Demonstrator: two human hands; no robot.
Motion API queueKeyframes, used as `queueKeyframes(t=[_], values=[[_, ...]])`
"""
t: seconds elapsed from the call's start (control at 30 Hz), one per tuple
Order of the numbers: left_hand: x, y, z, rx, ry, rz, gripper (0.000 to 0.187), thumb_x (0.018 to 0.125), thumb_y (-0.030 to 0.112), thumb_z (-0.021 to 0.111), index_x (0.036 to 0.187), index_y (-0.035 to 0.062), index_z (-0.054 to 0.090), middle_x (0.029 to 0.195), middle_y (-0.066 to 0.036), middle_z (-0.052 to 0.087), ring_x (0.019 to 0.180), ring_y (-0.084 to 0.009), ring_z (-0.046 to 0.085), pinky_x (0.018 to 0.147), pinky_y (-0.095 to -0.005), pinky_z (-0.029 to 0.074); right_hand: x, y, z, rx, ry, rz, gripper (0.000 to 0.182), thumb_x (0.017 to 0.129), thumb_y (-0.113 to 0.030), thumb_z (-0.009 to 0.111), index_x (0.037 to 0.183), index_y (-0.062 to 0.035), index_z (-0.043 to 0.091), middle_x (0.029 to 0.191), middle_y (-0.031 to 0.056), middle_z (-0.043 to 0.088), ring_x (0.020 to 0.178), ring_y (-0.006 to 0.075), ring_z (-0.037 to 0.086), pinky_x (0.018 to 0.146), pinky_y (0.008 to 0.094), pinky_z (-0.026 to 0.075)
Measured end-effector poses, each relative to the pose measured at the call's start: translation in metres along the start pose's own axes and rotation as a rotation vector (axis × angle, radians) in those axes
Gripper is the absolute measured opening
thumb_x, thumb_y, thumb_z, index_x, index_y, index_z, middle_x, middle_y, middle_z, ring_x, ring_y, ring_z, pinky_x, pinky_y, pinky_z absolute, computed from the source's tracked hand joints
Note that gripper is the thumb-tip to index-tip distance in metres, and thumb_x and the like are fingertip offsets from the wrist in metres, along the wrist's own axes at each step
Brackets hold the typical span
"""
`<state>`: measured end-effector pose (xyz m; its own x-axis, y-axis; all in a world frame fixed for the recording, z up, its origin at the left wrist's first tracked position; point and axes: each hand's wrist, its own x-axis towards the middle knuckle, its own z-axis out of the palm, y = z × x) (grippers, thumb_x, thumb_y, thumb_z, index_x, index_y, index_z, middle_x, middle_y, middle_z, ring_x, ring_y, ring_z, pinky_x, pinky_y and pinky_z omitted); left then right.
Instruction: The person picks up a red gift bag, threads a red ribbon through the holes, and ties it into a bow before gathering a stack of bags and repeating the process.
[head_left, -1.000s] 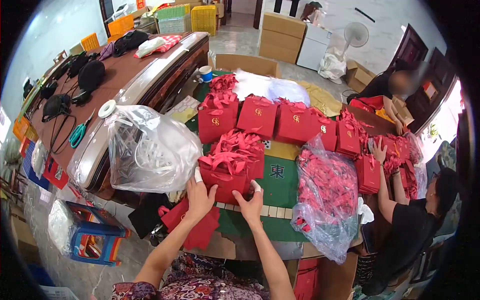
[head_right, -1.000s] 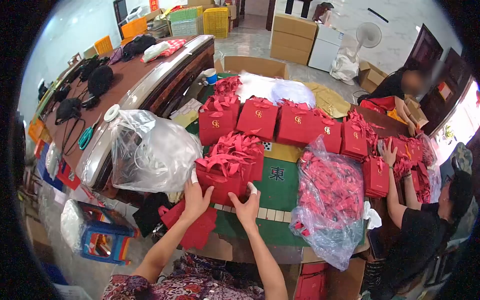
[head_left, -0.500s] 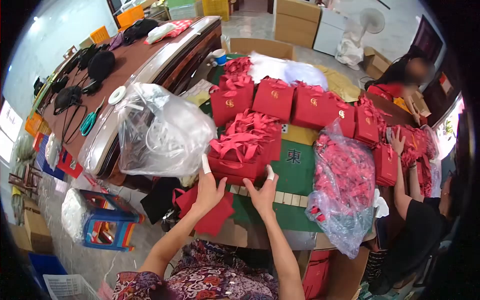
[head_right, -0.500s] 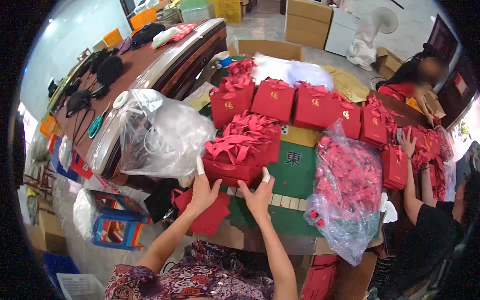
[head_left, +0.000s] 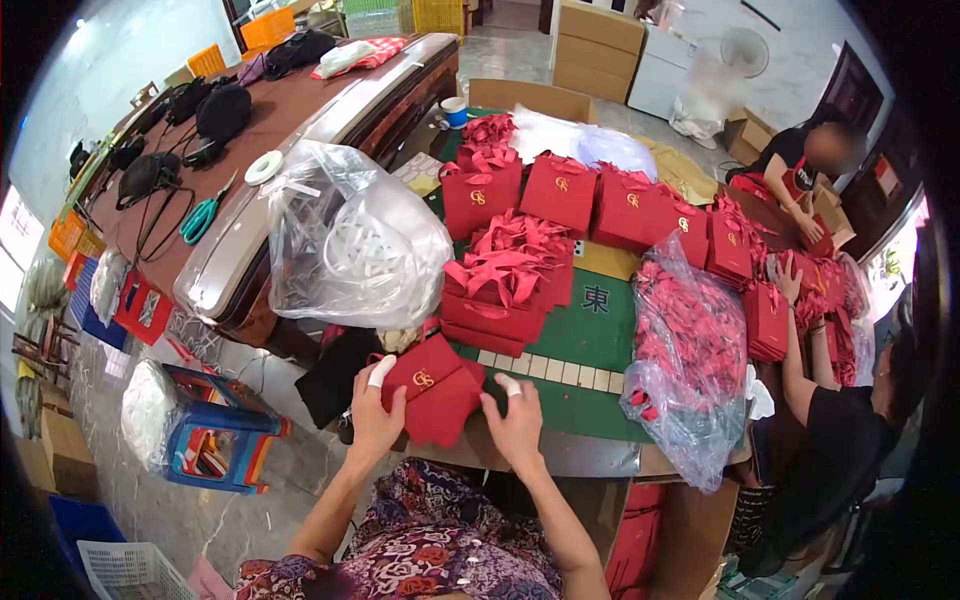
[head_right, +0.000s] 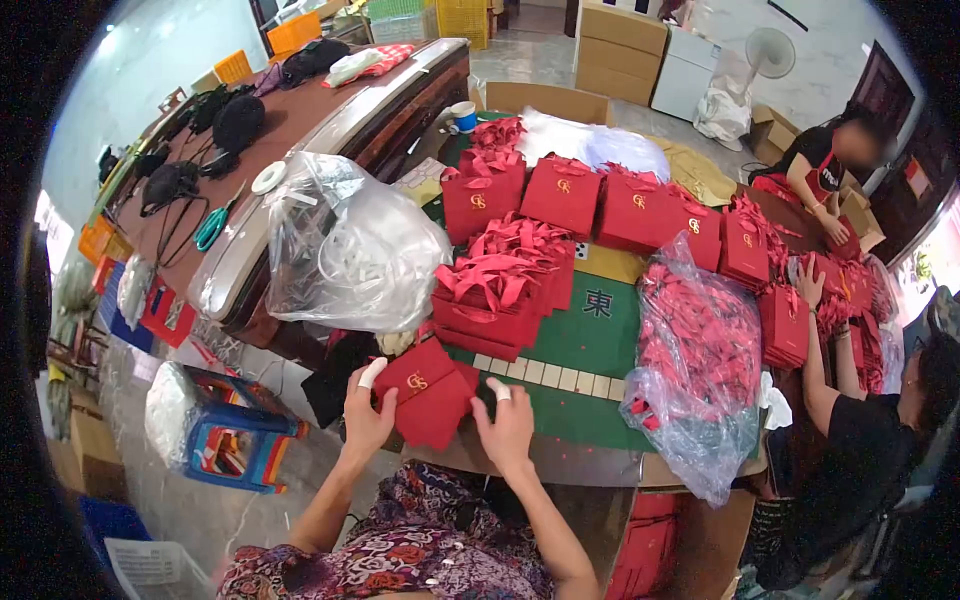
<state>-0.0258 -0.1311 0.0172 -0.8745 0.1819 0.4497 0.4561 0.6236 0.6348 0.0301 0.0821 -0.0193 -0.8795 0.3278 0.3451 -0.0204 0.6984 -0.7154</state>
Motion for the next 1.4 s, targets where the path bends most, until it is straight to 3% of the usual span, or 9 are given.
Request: queueKeyframes(t=[0.2,0.4,0.47,0.73,0.8,0.93,1.07,1.27,1.4], values=[[-0.037,-0.016,-0.011,-0.060,0.047,-0.192,0.047,0.080,0.004,0.068,0.125,0.0044,0.053,0.113,-0.014,0.054,0.097,-0.0264,0.058,0.083,-0.0352,0.048,-0.021,-0.013,0.022,-0.063,-0.048,-0.012,0.038,0.081,-0.019,0.072,0.113,-0.0018,0.060,0.095,0.0166,0.059,0.086,0.0346,0.057,0.077,0.0424,0.047],[-0.065,-0.020,-0.004,-0.278,-0.031,-0.315,0.058,0.083,0.007,0.069,0.134,0.0041,0.043,0.121,-0.016,0.052,0.105,-0.0243,0.056,0.087,-0.0341,0.048,-0.047,0.009,0.010,0.392,-0.109,0.195,0.029,0.090,-0.010,0.065,0.116,-0.0005,0.058,0.093,0.0051,0.059,0.083,0.0133,0.058,0.069,0.0298,0.051],[-0.070,-0.018,0.003,-0.402,-0.048,-0.352,0.061,0.084,0.008,0.069,0.138,0.0046,0.040,0.124,-0.016,0.051,0.107,-0.0231,0.055,0.087,-0.0337,0.047,-0.055,-0.002,-0.018,0.837,-0.204,0.554,0.026,0.093,-0.007,0.060,0.118,-0.0012,0.056,0.097,0.0020,0.059,0.086,0.0089,0.056,0.070,0.0273,0.052],[-0.073,0.037,0.030,-0.804,-0.267,-0.400,0.062,0.092,0.005,0.061,0.144,0.0027,0.028,0.127,-0.014,0.052,0.113,-0.0180,0.053,0.094,-0.0311,0.045,-0.121,0.024,-0.056,1.278,0.055,0.855,0.025,0.096,-0.011,0.058,0.120,-0.0070,0.055,0.104,0.0015,0.062,0.091,0.0115,0.060,0.071,0.0257,0.050],[-0.070,0.044,0.045,-1.138,-0.354,-0.494,0.060,0.092,0.002,0.058,0.144,0.0006,0.028,0.126,-0.013,0.053,0.115,-0.0189,0.053,0.096,-0.0315,0.044,-0.130,0.027,-0.064,1.230,0.096,0.835,0.024,0.096,-0.011,0.058,0.119,-0.0065,0.055,0.104,0.0021,0.061,0.091,0.0111,0.059,0.071,0.0265,0.052],[-0.072,0.053,0.071,-1.074,-0.480,-0.466,0.065,0.088,-0.006,0.056,0.144,-0.0006,0.023,0.128,-0.016,0.053,0.119,-0.0207,0.053,0.097,-0.0326,0.045,-0.144,0.041,-0.075,0.899,0.120,0.751,0.025,0.095,-0.013,0.059,0.118,-0.0043,0.055,0.102,0.0043,0.060,0.090,0.0113,0.060,0.069,0.0276,0.054],[-0.071,0.043,0.083,-1.062,-0.555,-0.576,0.066,0.087,-0.007,0.057,0.143,0.0019,0.023,0.127,-0.016,0.054,0.112,-0.0197,0.057,0.094,-0.0321,0.047,-0.123,0.034,-0.100,-0.151,0.079,0.309,0.033,0.082,-0.014,0.071,0.111,-0.0036,0.059,0.093,0.0138,0.059,0.086,0.0263,0.060,0.075,0.0365,0.049],[-0.070,0.036,0.081,-1.072,-0.542,-0.591,0.067,0.088,-0.005,0.058,0.145,0.0028,0.024,0.129,-0.014,0.055,0.117,-0.0197,0.054,0.098,-0.0329,0.044,-0.069,0.036,-0.104,-0.260,0.157,0.347,0.025,0.079,-0.005,0.064,0.101,0.0017,0.055,0.100,0.0211,0.052,0.094,0.0378,0.052,0.083,0.0453,0.043],[-0.070,0.037,0.076,-0.857,-0.565,-0.539,0.072,0.087,-0.001,0.063,0.145,0.0022,0.021,0.128,-0.016,0.053,0.117,-0.0212,0.054,0.096,-0.0333,0.045,-0.038,0.051,-0.110,-0.298,0.120,0.152,0.046,0.076,0.007,0.059,0.121,0.0040,0.049,0.119,0.0212,0.047,0.111,0.0398,0.047,0.094,0.0447,0.041]])
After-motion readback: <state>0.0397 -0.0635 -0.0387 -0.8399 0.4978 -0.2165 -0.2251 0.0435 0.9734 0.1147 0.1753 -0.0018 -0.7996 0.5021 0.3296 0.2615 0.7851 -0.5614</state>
